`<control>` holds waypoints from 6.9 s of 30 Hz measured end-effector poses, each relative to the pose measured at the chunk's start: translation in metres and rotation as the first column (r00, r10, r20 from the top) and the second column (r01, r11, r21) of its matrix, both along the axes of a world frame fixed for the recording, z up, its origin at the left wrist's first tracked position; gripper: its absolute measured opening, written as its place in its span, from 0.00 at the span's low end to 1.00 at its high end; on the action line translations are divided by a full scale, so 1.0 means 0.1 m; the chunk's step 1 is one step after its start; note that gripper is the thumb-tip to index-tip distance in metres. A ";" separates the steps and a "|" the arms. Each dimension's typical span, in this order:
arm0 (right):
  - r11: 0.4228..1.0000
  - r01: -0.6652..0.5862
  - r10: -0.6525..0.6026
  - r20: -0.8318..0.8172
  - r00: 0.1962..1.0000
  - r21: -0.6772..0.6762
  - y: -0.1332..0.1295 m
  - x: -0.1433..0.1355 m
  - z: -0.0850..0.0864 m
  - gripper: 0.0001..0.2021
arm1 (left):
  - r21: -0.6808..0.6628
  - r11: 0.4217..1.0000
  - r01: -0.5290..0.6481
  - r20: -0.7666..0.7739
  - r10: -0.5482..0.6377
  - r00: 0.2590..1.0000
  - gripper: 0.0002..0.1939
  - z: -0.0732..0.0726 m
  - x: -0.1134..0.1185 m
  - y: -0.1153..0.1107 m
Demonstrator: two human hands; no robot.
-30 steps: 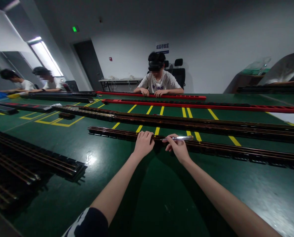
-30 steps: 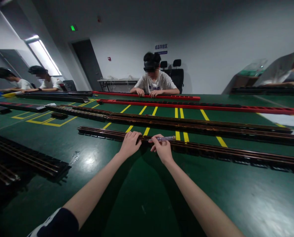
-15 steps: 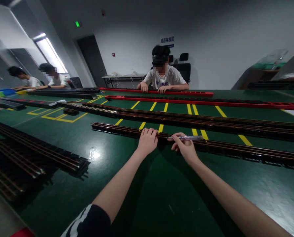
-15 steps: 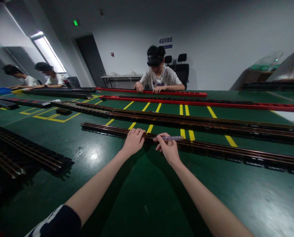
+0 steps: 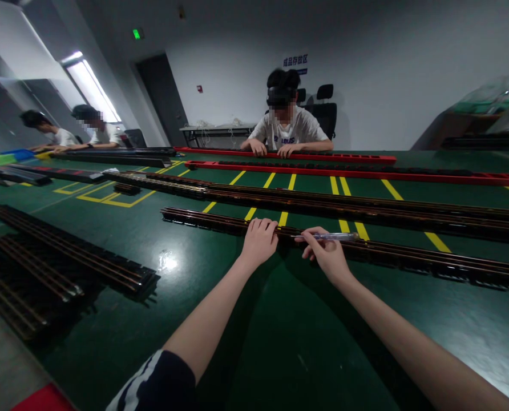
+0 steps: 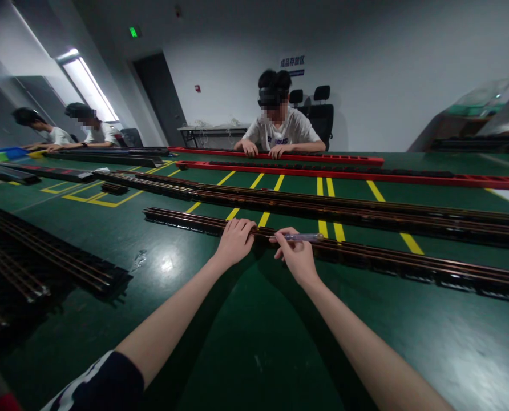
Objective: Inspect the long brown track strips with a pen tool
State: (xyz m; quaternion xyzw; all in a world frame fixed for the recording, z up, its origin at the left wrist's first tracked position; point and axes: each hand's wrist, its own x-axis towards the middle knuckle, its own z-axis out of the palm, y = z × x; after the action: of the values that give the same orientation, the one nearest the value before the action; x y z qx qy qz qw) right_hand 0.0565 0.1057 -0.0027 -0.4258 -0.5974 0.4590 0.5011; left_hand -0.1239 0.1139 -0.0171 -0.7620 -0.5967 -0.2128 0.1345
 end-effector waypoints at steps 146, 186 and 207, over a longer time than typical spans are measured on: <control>0.984 0.082 -0.099 0.098 0.990 0.161 0.00 0.02 -0.03 0.17 | -0.048 0.998 0.046 0.048 -0.044 0.998 0.18 0.06 -0.01 -0.03; 0.976 0.181 -0.183 0.009 0.983 0.118 -0.04 0.03 -0.02 0.13 | -0.012 1.000 0.027 0.036 -0.026 0.999 0.15 0.01 0.01 -0.02; 0.988 0.078 -0.082 0.023 0.996 0.132 0.00 0.01 -0.05 0.17 | 0.001 1.000 0.027 -0.027 -0.027 0.999 0.21 0.04 0.04 -0.06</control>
State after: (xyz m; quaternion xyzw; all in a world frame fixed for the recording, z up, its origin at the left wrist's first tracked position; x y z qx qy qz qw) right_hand 0.0579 0.1058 -0.0078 -0.4220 -0.6157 0.3922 0.5377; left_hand -0.1199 0.1075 -0.0129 -0.7725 -0.5844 -0.2050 0.1402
